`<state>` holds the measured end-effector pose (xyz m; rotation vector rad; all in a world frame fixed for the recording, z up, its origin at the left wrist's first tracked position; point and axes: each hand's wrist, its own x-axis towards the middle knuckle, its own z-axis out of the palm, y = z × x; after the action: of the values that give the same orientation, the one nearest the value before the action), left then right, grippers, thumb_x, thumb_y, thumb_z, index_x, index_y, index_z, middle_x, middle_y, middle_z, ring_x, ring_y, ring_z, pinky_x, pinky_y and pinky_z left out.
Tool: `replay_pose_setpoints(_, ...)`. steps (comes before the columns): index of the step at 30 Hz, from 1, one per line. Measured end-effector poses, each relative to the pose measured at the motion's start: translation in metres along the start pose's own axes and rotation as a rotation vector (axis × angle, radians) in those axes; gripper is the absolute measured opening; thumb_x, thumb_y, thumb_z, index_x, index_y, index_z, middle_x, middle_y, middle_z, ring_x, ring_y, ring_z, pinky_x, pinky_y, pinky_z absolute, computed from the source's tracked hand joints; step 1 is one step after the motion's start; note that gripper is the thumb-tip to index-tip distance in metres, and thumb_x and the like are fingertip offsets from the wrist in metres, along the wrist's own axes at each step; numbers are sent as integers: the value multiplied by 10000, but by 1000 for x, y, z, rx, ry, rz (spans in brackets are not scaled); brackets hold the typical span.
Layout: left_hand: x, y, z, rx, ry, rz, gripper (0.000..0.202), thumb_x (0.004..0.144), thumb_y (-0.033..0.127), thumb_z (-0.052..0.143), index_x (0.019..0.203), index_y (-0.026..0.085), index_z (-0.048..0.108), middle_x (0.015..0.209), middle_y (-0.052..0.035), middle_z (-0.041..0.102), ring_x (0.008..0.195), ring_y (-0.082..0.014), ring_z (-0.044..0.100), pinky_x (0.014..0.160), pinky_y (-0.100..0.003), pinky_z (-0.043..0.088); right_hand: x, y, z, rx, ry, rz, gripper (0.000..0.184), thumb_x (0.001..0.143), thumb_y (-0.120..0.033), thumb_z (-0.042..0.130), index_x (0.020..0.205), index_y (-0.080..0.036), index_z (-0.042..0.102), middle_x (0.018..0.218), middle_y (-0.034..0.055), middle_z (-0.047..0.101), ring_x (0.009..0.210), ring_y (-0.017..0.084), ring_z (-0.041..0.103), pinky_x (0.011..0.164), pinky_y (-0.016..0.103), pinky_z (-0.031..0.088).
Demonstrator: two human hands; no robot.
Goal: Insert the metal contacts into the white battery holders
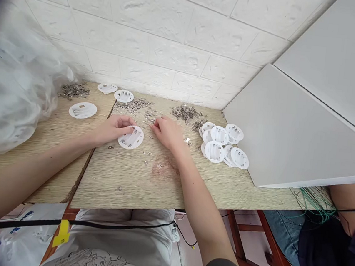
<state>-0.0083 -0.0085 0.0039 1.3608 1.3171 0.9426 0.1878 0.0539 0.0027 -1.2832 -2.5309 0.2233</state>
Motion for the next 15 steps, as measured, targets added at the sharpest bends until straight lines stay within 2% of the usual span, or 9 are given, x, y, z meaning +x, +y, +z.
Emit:
replay_pose_setpoints(4, 0, -1, 0, 17, -14, 17, 93, 721, 213, 602, 786, 152, 574, 598, 34, 588, 486, -71, 503, 458, -185, 373, 0, -2, 1, 13, 13, -6, 153, 939, -274, 510, 866, -176, 602, 875, 62, 660, 805, 199, 573, 674, 295, 358)
replay_pose_setpoints(10, 1, -2, 1, 20, -29, 7, 91, 719, 215, 594, 783, 153, 581, 595, 38, 583, 496, -76, 503, 482, -195, 386, -2, -2, 0, 48, 26, -3, 120, 900, -288, 574, 948, -184, 609, 924, 59, 648, 842, 201, 581, 709, 296, 381)
replay_pose_setpoints(15, 1, -2, 1, 48, -24, 12, 81, 719, 210, 598, 778, 158, 579, 588, 43, 573, 499, -78, 496, 499, -203, 391, -2, 3, 5, 81, 29, 1, 174, 858, -102, 510, 987, -174, 603, 1014, 85, 600, 858, 193, 578, 761, 309, 417)
